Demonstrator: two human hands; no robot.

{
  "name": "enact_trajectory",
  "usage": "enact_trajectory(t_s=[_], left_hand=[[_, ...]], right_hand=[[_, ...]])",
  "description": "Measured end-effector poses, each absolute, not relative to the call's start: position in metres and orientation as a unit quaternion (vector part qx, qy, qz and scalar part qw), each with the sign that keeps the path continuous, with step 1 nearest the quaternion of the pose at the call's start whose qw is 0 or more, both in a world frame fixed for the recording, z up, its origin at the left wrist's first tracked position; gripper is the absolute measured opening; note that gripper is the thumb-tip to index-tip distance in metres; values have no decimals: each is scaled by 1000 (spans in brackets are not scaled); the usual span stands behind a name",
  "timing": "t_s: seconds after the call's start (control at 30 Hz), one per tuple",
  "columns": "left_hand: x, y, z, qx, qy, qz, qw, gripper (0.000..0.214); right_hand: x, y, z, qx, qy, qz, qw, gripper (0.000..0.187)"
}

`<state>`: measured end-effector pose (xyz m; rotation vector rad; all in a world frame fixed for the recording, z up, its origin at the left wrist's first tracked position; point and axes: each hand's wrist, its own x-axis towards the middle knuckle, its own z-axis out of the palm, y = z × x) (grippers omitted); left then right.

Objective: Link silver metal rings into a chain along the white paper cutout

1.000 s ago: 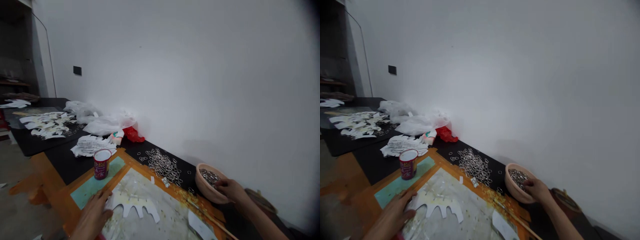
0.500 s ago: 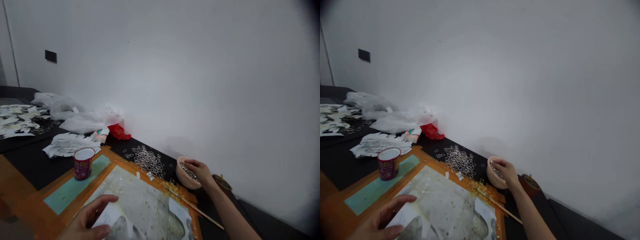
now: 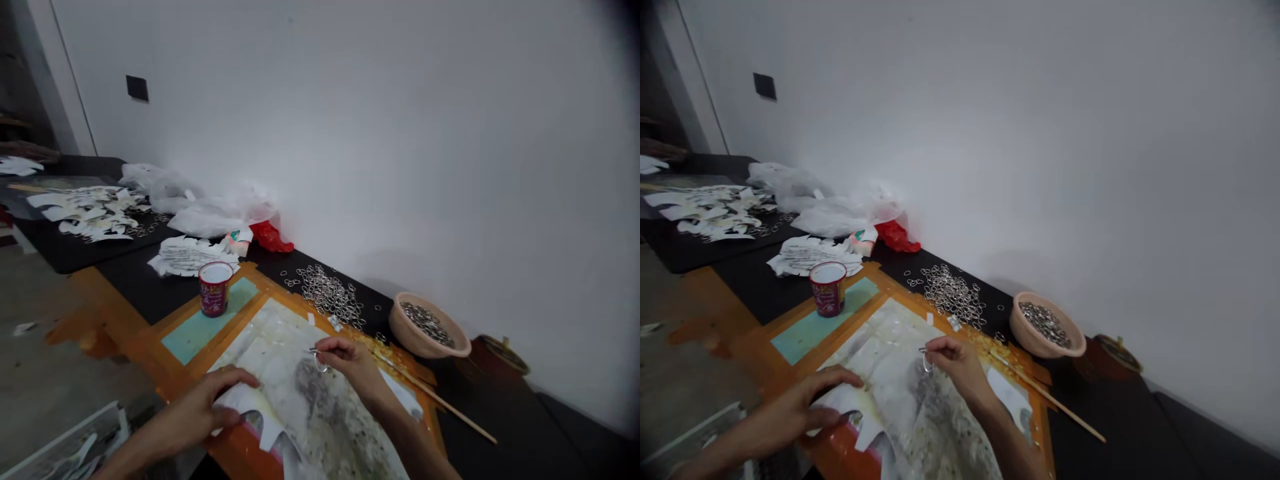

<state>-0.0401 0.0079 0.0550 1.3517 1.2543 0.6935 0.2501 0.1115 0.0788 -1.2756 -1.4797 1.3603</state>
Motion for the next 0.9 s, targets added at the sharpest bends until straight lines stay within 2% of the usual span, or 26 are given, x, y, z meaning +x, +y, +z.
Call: enact_trajectory(t_s=[0.13,0.37,0.47,0.57,0.67,0.9], left_hand=[[-33,16,86,577,467,326,585,51],[46,36,142,595,269,354,670,60],[60,40,146,566,219,368,704,58],[45,43,126,534,278,359,714,56],[14,41,93,528,401,353,661,52],[-28,22,45,640,578,286,418,52]], right_hand=[[243,103,70,-502,-552,543,386,33],[294,98,79,-557,-486,501,450,32],[317,90,77,-574,-447,502,467,35],[334,82,71,-596,-406,496,485,38],[342,77,63,-603,-402,482,492,38],[314,80,61,-608,-485,457,432,33]])
